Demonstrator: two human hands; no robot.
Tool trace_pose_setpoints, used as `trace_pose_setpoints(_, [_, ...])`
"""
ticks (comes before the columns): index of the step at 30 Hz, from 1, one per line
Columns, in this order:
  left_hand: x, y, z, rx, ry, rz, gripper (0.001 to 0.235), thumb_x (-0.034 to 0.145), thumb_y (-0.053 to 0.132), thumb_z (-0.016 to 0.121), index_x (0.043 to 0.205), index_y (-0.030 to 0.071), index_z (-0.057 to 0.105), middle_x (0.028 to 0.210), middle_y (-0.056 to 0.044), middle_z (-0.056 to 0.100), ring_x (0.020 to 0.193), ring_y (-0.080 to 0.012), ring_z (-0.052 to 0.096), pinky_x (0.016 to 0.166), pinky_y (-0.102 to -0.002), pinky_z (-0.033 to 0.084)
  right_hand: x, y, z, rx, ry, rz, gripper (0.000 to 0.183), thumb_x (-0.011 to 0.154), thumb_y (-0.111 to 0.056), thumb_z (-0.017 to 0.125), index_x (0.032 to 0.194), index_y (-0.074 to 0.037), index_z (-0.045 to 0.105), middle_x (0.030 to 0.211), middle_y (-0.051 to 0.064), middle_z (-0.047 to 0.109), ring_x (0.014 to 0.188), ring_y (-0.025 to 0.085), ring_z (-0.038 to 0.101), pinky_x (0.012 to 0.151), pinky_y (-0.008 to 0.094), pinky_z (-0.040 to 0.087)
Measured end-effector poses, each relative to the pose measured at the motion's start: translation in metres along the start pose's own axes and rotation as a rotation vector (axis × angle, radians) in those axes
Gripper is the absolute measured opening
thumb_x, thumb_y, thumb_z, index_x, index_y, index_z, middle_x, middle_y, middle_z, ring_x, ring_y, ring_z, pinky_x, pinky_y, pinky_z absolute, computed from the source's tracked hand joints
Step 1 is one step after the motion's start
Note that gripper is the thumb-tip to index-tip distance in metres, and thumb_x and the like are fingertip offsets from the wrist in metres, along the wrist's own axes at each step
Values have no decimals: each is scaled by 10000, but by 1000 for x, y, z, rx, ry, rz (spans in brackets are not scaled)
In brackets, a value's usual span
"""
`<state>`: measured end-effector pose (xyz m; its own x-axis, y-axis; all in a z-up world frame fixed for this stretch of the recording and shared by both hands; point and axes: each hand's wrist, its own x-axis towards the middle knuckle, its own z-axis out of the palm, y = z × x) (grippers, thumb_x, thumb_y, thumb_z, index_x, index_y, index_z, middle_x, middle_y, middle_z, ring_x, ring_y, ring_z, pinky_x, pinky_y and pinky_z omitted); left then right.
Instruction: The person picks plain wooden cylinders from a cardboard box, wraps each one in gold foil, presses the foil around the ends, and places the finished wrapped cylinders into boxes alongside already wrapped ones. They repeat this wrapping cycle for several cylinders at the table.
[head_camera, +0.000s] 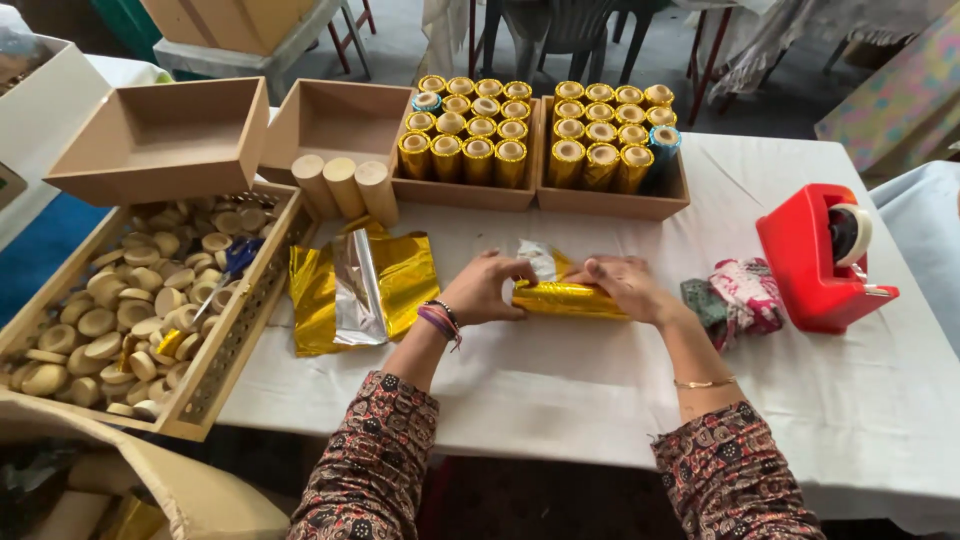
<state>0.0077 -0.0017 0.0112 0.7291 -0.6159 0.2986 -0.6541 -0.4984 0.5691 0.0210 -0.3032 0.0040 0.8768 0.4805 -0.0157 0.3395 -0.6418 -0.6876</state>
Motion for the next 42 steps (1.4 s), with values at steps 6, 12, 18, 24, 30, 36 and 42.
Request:
trace_pose_setpoints(6, [1, 1, 3, -60, 20, 32, 469, 653, 261, 860, 1070, 148, 678, 1028, -71, 742, 1040, -266, 685, 1152, -503, 347, -4, 13, -3, -444, 51, 76, 477, 989, -515, 383, 1252, -347, 744, 1556, -40, 468, 1482, 251, 302, 1173, 571, 119])
trace_pose_setpoints(12, [-2, 4, -2, -75, -1, 46, 453, 653, 248, 853, 1063, 139, 694, 1048, -75, 743, 1060, -276, 674, 1016, -413, 474, -3, -10, -3, -383, 152, -140, 434, 831, -291, 725, 1264, -324, 708, 1524, -43, 515, 1444, 230, 391, 1181, 506, 190])
trace_pose_setpoints(18, [-1, 3, -3, -132, -41, 68, 452, 654, 225, 838, 1078, 144, 706, 1078, -69, 748, 1071, -281, 673, 1017, -401, 484, 3, -10, 2, -357, -13, -220, 493, 734, -59, 710, 1173, -275, 775, 1344, -36, 628, 1383, 213, 455, 1182, 456, 227])
trace_pose_setpoints(24, [-2, 1, -1, -145, -39, 65, 455, 660, 225, 841, 1082, 136, 696, 1095, -77, 741, 1093, -283, 662, 1030, -402, 473, 0, -3, 5, -360, 14, -245, 314, 783, -48, 712, 1048, -194, 794, 1209, -15, 683, 1299, 231, 502, 1151, 434, 274])
trace_pose_setpoints(30, [-1, 4, -1, -143, -44, 43, 456, 661, 225, 836, 1086, 135, 695, 1094, -79, 735, 1109, -277, 655, 1049, -400, 463, -9, 1, -11, -337, 289, -330, 187, 833, -102, 714, 1006, -162, 753, 1169, 46, 681, 1204, 261, 540, 1081, 417, 338])
trace_pose_setpoints(36, [-5, 2, -4, -144, -31, 11, 452, 673, 224, 840, 1091, 127, 701, 1095, -89, 728, 1106, -288, 643, 1027, -403, 476, -16, -3, -32, -234, 698, -224, 149, 978, -217, 660, 1087, -132, 716, 1143, 69, 720, 1144, 254, 634, 1025, 418, 462])
trace_pose_setpoints(42, [-1, 0, 0, -206, -31, 55, 475, 675, 222, 837, 1110, 93, 693, 1115, -104, 745, 1103, -290, 680, 1020, -393, 498, -16, -21, -20, -129, 434, -323, 268, 995, -367, 660, 1069, -134, 770, 1118, 84, 754, 1187, 262, 646, 1006, 438, 462])
